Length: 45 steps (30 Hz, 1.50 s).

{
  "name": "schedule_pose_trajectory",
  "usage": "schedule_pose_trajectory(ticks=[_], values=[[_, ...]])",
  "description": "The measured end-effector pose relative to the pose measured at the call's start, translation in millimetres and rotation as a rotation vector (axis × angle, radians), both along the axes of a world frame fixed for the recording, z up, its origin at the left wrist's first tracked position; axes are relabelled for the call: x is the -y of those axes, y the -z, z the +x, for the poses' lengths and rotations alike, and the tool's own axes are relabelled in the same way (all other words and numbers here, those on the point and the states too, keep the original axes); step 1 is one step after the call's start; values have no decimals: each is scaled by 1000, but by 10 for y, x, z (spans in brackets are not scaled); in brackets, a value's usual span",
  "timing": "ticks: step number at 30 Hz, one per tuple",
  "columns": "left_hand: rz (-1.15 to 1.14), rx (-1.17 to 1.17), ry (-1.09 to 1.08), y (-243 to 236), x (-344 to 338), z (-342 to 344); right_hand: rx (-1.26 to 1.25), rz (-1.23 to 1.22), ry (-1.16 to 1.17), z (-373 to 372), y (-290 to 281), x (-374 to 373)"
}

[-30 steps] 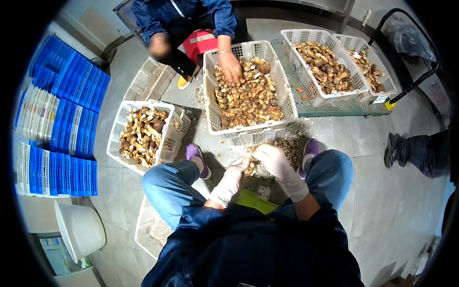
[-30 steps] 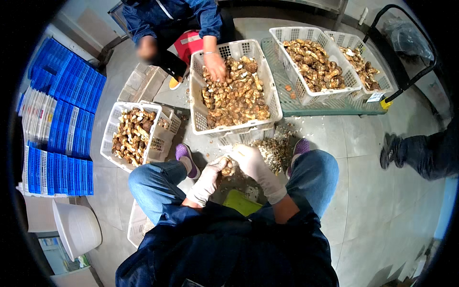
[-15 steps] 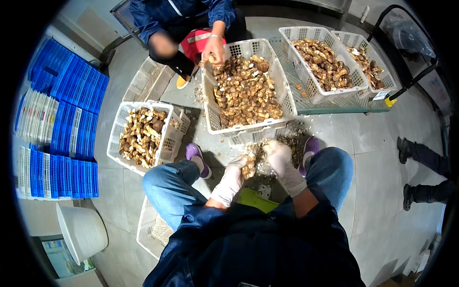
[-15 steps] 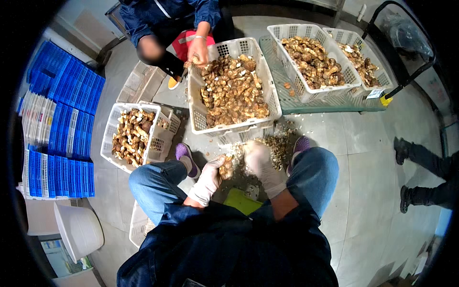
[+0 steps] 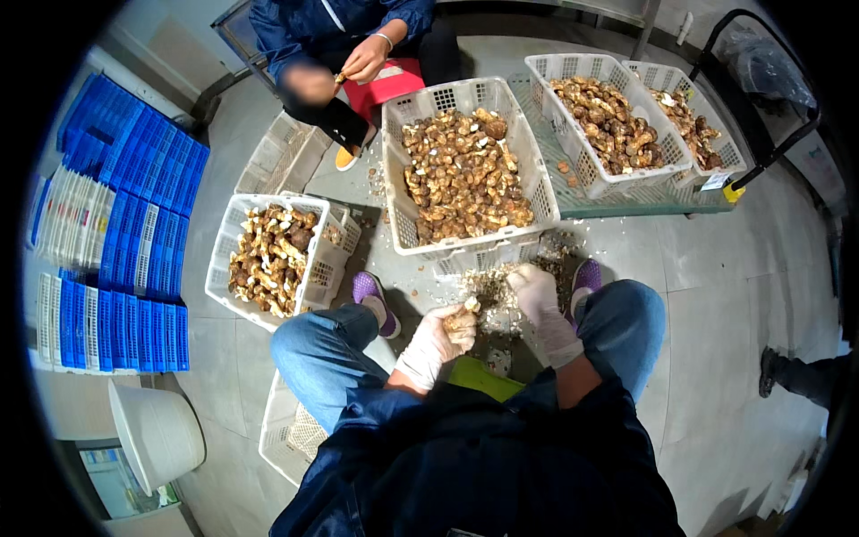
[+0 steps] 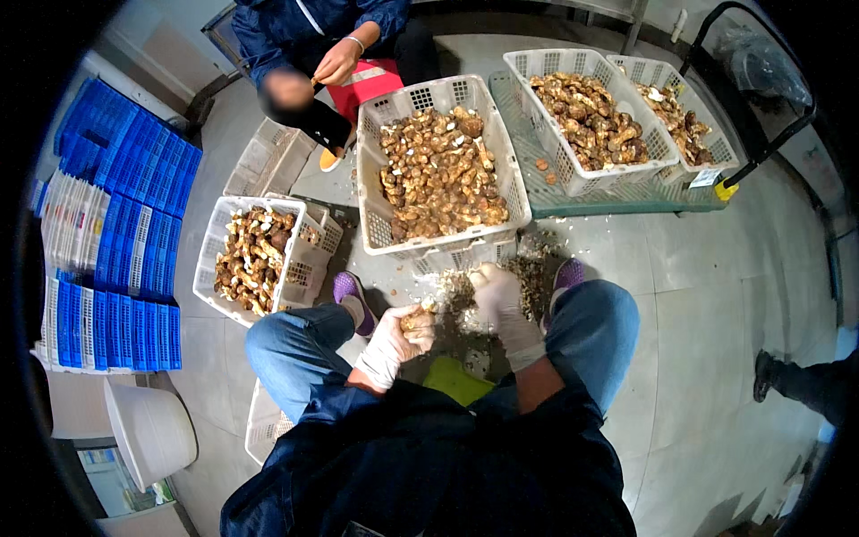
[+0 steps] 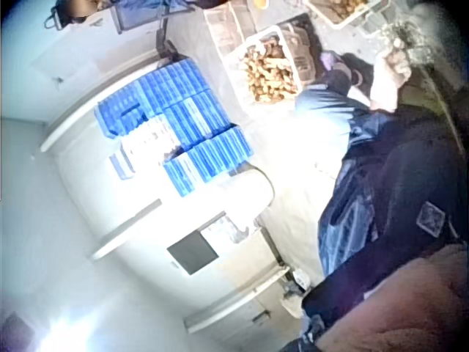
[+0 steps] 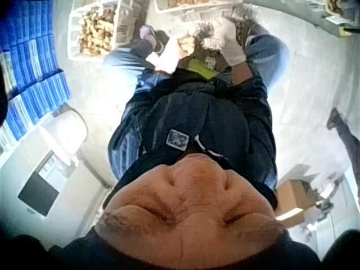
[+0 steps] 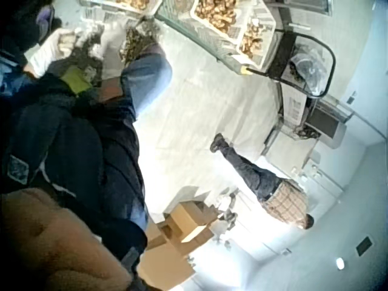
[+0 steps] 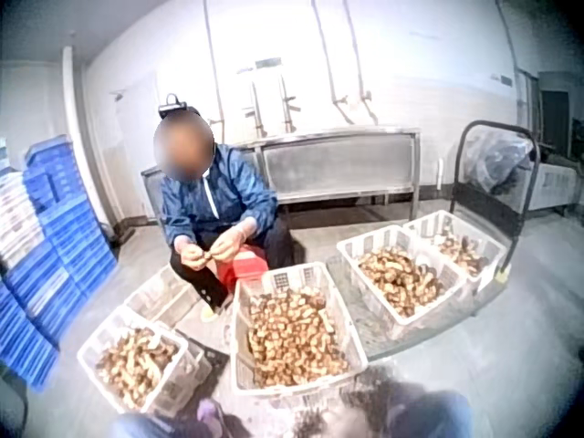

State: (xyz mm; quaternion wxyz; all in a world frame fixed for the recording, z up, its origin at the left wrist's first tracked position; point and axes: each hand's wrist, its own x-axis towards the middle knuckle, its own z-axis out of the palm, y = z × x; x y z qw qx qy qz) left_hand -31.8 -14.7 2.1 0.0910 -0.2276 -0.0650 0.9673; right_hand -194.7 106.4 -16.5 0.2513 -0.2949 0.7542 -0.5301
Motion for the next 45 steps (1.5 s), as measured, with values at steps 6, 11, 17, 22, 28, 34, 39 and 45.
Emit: schedule_pose_trajectory(ticks=[6,11,17,22,28,34,39,45], values=[[121,-95,-17,54,-8,-12,95,-19,-76,0,101,19],[-252,198,4,75,-2,142,-508,-356,-597,119,-356,169],[-738,511,-361,-189,779,169,126,8,50,-115,-29,52],[-673,362,-1141,-666,1898,398,-74,95,15,-86,-446,6],[-990,178,-870,166,2453,218,-536,36,-181,-294,-1163,-69],[-1998,537,274,586,1573,-1895,-745,99,-210,-606,-1106,-117],[-2473,822,776,986,1656,-2900,-625,136,-296,-668,-1148,-166],[-2676,750,922,1185,1723,-3010,-552,114,-241,-754,-1144,-159]])
